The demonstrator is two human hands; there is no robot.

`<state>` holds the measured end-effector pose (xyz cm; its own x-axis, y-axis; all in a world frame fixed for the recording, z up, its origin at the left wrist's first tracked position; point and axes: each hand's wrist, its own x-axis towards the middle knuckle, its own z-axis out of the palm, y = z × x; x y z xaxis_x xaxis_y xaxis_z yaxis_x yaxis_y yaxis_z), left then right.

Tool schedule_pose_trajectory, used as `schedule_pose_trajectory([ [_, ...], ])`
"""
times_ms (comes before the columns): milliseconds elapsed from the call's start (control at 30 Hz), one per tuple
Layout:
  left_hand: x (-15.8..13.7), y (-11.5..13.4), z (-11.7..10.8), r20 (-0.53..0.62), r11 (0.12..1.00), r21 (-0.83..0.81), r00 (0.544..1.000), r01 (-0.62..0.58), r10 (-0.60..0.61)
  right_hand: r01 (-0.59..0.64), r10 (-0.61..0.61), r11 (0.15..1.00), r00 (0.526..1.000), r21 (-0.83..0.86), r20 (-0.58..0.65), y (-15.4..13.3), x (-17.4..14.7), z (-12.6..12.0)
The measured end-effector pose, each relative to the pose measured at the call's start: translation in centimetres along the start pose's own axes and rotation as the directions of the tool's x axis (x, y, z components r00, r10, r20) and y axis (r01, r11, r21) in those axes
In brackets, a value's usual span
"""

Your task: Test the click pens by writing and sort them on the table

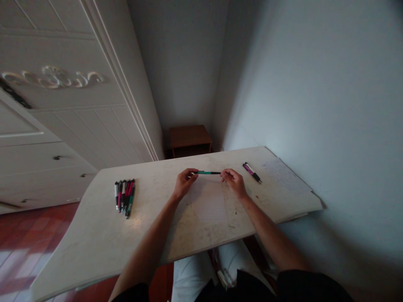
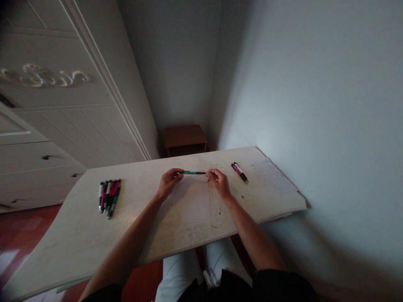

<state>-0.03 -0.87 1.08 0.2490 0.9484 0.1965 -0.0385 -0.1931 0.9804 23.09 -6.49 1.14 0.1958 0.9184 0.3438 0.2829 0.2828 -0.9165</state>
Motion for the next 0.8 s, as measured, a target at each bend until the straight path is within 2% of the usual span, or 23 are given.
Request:
schedule_pose_trajectory([
  [133,0.07,-0.1,0.11,-0.052,0.998,-0.054,0.998,-0.027,0.025,0.009,-0.009,1.0,1.0,0.005,-0.002,0.09,-0.01,0.04],
  [233,0.02,0.05,0.15,-0.074,1.0,-0.019,0.997,-0.005,0.003,0.01,-0.01,1.0,1.0,0.015,0.001,0.0,-0.03,0.07],
  [367,0.0,0.08,-0.01,-0.014,0.999,0.031,0.999,0.032,-0.032,0.006,-0.006,0.999,1.0,0.031,-0.001,-0.18,-0.04,0.03],
  [533,-0.02,-0.1,-0.03,0.046,0.995,-0.103,0.999,0.014,-0.009,0.014,-0.014,0.999,1.0,0.029,0.0,0.07,-0.06,-0.04],
  [633,-0.07,0.03,0.13,0.028,0.988,-0.154,1.0,0.009,-0.005,0.018,-0.018,1.0,1.0,0.022,0.005,0.32,-0.05,-0.01],
  [800,-0.04,0.2,0.24,-0.053,0.999,0.002,0.997,0.052,-0.052,0.024,-0.024,1.0,1.0,0.015,0.003,0.31,-0.02,-0.02],
])
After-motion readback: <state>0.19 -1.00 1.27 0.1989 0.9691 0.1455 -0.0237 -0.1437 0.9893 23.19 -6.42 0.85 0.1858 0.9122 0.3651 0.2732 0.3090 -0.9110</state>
